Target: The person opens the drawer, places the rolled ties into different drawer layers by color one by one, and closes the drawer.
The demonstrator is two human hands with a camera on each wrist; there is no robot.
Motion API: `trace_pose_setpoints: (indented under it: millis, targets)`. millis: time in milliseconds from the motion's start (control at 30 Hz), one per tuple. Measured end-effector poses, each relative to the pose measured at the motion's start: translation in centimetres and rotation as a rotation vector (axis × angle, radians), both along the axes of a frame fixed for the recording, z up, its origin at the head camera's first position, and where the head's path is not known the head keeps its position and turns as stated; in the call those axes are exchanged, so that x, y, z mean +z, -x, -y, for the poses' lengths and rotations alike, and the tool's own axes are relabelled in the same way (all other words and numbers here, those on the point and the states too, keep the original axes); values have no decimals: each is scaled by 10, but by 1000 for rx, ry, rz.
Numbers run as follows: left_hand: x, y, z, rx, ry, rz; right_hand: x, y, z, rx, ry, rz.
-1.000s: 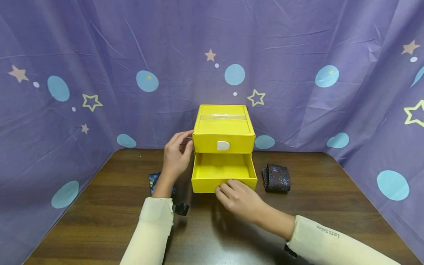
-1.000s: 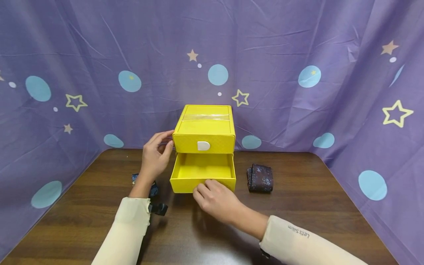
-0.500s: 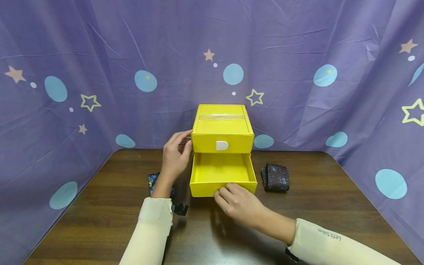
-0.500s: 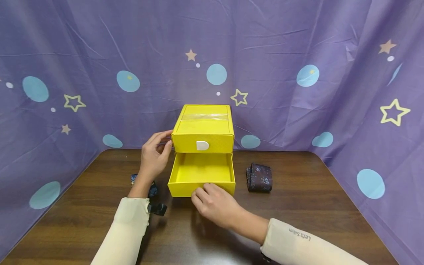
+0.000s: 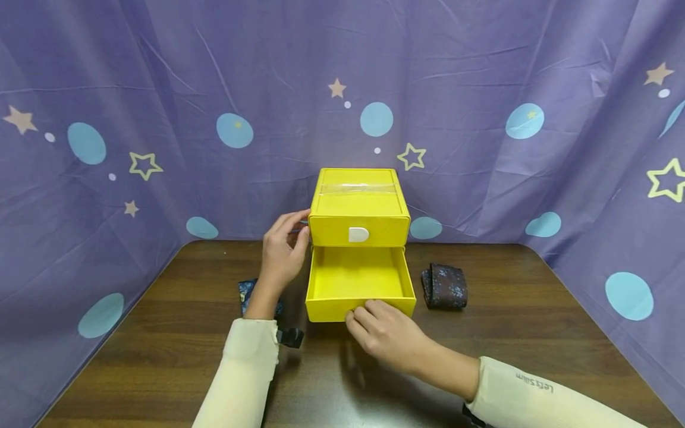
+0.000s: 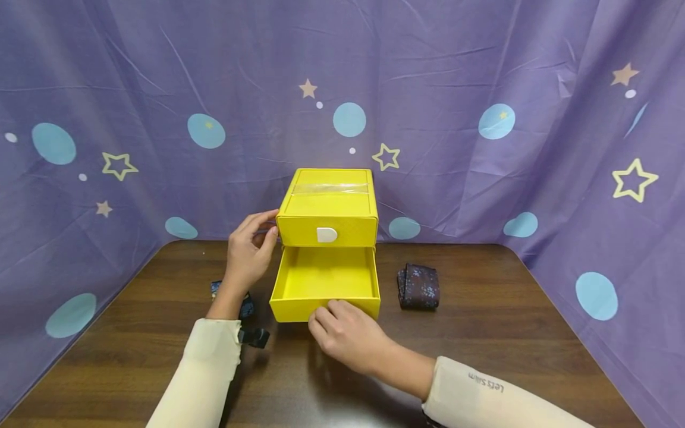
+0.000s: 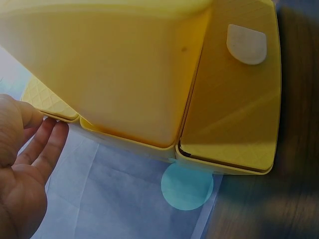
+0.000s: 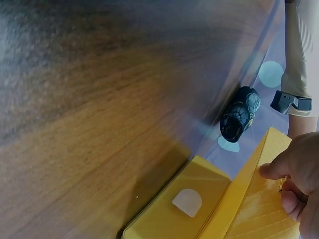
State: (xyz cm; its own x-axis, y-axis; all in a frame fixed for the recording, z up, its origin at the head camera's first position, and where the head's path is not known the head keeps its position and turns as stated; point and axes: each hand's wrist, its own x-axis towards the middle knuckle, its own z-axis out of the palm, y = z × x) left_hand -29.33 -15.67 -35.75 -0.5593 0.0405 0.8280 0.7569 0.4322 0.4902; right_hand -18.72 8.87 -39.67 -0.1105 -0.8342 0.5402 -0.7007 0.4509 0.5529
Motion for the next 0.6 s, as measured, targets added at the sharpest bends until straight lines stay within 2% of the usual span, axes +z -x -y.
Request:
trace_pose_setpoints:
  millis: [200, 433, 600]
  targets:
    - [0, -1, 0, 11, 7, 0, 0, -4, 0, -2, -8, 30]
    - [0, -1, 0, 10, 6, 5, -2, -7, 1, 14, -5, -11]
    - [1, 0, 0, 9, 3, 4, -2, -10, 2, 27, 8, -4]
